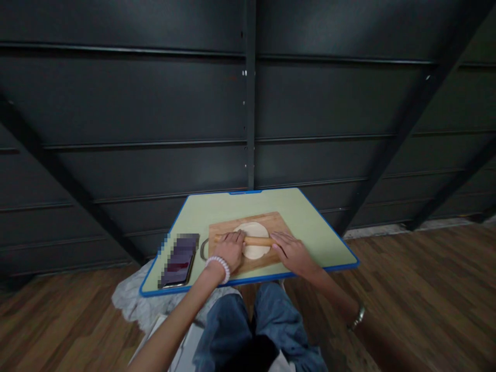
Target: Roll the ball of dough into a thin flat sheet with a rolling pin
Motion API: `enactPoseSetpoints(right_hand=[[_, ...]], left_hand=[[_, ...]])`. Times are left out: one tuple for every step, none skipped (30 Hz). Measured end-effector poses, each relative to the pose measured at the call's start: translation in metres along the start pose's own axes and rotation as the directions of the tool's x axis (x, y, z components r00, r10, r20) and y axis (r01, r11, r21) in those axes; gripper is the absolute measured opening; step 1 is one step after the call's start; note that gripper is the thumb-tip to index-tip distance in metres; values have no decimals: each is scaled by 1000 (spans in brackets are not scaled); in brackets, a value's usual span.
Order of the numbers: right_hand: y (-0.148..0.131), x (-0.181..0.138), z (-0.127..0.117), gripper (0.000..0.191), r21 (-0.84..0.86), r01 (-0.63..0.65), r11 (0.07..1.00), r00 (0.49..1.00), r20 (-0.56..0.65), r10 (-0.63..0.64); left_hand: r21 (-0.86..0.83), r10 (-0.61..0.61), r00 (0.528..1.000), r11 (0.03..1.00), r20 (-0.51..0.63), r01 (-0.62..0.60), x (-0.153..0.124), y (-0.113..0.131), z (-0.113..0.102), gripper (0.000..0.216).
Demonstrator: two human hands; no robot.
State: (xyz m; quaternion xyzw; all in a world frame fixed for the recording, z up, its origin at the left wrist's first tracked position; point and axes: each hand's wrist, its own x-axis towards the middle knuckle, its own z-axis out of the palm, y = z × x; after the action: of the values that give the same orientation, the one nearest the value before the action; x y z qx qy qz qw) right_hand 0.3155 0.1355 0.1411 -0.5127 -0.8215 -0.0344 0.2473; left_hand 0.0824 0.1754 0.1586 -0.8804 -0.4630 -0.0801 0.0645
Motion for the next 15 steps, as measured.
enactPoseSetpoints(right_hand=[[0,1,0,38,5,2,1000,1000,-6,-2],[1,2,0,38,7,4,1000,1000,-12,-4],[3,3,1,38,10,8,1000,1000,-17,-7],[5,5,3,38,16,13,1000,1000,-18,-13],[8,7,4,38,27,22,999,1000,-13,-21],[11,10,6,39,41,32,999,999,-6,-31],[13,13,8,39,57,39,998,999,2,-39],[16,17,10,40,71,45,996,999,10,-46],[19,21,11,41,82,52,995,998,18,-54],[20,26,12,41,86,60,994,998,23,-62],[22,31,14,42,86,69,994,997,27,-72],[22,37,15,43,80,79,994,996,33,-82],[23,43,17,44,69,88,994,995,42,-91],[22,49,19,44,54,93,994,994,55,-96],[21,55,21,45,36,97,995,993,70,-99]], left_hand=[[-16,30,999,999,16,-30,-3,-5,0,43],[-37,59,998,998,32,-58,-6,-9,0,46],[-61,83,996,995,45,-80,-9,-13,2,49],[-83,97,994,992,49,-92,-13,-15,3,50],[-101,101,994,990,46,-96,-18,-15,5,50],[-110,97,995,990,36,-93,-22,-13,7,49],[-108,83,996,991,24,-80,-28,-9,9,49],[-99,60,998,993,12,-58,-33,-2,11,51],[-85,32,999,996,6,-32,-38,7,12,55],[-67,-9,1000,998,0,9,-44,18,13,60],[-51,-60,998,997,0,60,-49,29,13,63],[-38,-101,995,994,-3,100,-53,41,13,65],[-22,-145,989,989,-3,144,-57,52,12,66],[-13,-162,987,987,9,162,-59,61,11,65],[-8,-174,985,985,11,174,-60,69,10,64]])
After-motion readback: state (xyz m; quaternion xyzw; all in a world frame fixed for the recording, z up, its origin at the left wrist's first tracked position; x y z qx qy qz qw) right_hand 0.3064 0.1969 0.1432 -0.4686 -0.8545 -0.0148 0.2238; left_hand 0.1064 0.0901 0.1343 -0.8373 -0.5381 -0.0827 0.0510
